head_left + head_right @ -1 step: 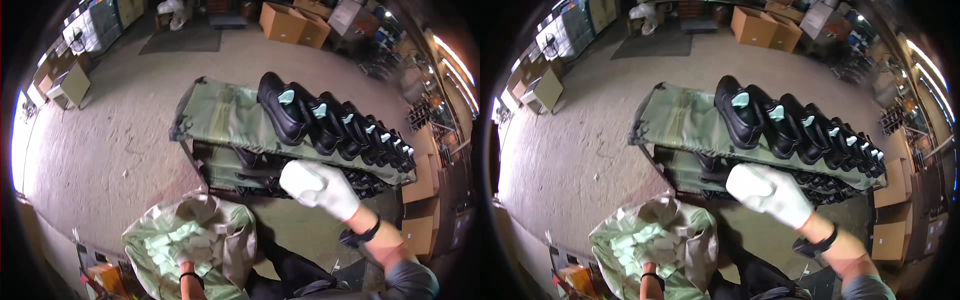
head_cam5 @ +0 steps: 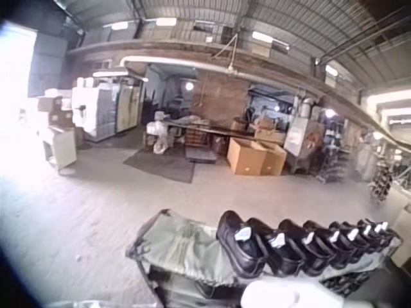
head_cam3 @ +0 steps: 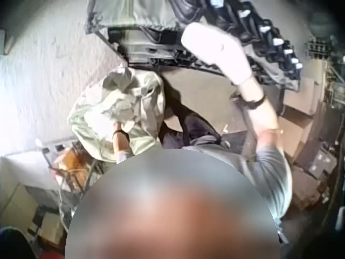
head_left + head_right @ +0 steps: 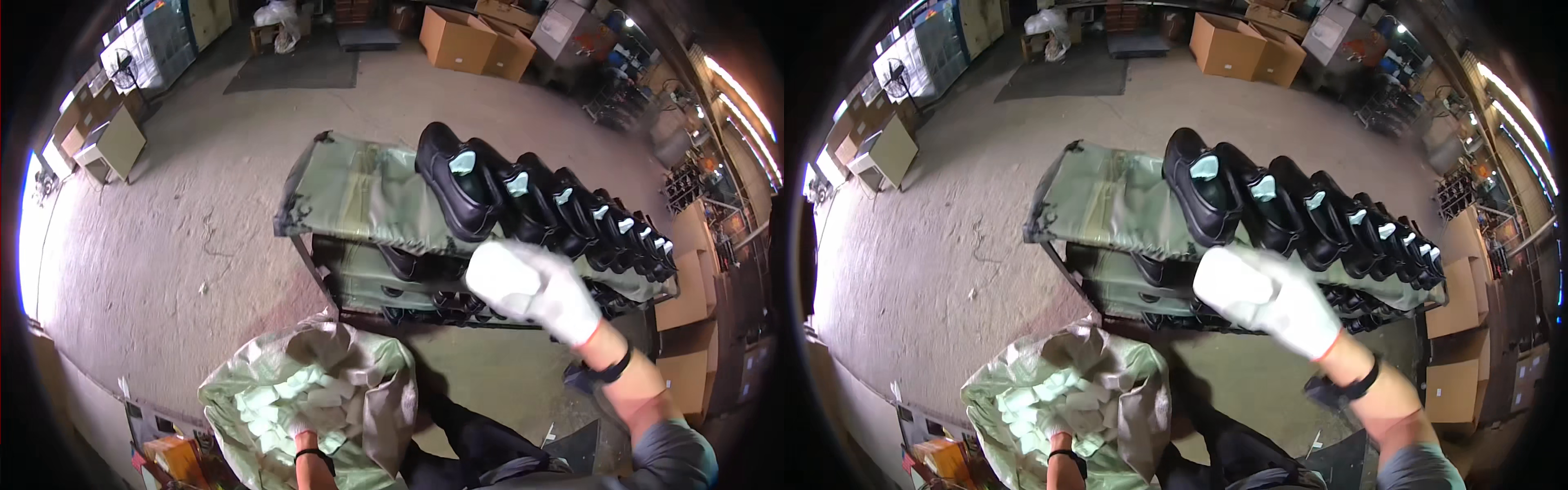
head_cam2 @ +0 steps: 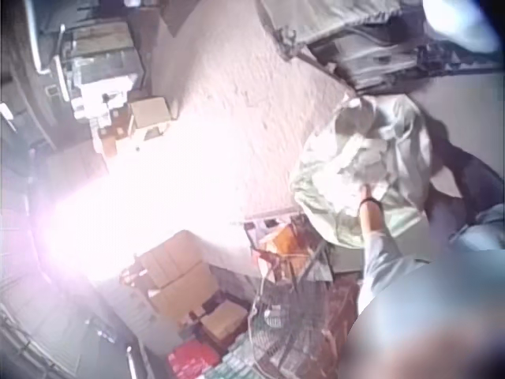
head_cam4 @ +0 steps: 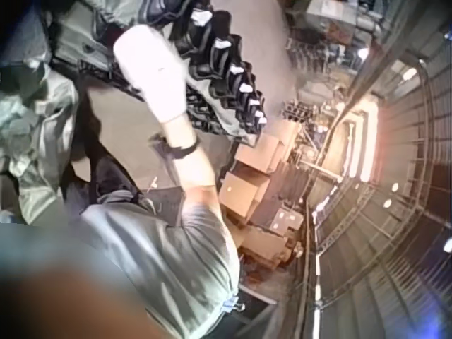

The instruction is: Stuffing finished black shoes with white paper or foam material to maintain their shape.

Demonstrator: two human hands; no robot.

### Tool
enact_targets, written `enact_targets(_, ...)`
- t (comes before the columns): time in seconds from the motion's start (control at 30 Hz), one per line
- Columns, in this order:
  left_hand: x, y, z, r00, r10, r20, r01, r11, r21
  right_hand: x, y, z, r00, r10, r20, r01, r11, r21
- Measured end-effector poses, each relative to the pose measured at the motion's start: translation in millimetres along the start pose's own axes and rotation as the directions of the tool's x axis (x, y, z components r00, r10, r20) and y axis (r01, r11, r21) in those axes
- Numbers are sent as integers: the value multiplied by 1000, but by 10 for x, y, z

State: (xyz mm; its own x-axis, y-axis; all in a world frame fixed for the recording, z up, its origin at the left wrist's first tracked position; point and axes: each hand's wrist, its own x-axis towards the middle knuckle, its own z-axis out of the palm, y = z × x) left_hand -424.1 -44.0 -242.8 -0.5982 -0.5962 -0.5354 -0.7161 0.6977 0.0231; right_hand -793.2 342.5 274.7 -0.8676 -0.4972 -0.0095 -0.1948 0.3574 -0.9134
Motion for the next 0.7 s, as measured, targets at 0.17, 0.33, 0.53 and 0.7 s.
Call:
enact_targets(0.17, -711, 518, -570, 976, -217, -27, 213, 970, -116, 1063, -316, -1211, 920, -364, 148, 353, 598, -720)
enact_targets(0.33, -1533, 630, -1167, 962, -156, -224, 93, 959, -267, 1852, -497, -815, 992, 27, 125, 69, 711, -700)
enact_targets(0.53, -2044, 1483, -2164, 896, 21, -444, -233, 873, -430, 2042, 184, -486, 907, -231, 351, 406, 265, -874)
enact_targets(0.7, -2237, 2039, -3120, 933, 135, -333, -349, 564, -748, 1874, -389, -423, 995, -32, 95, 95, 605, -791)
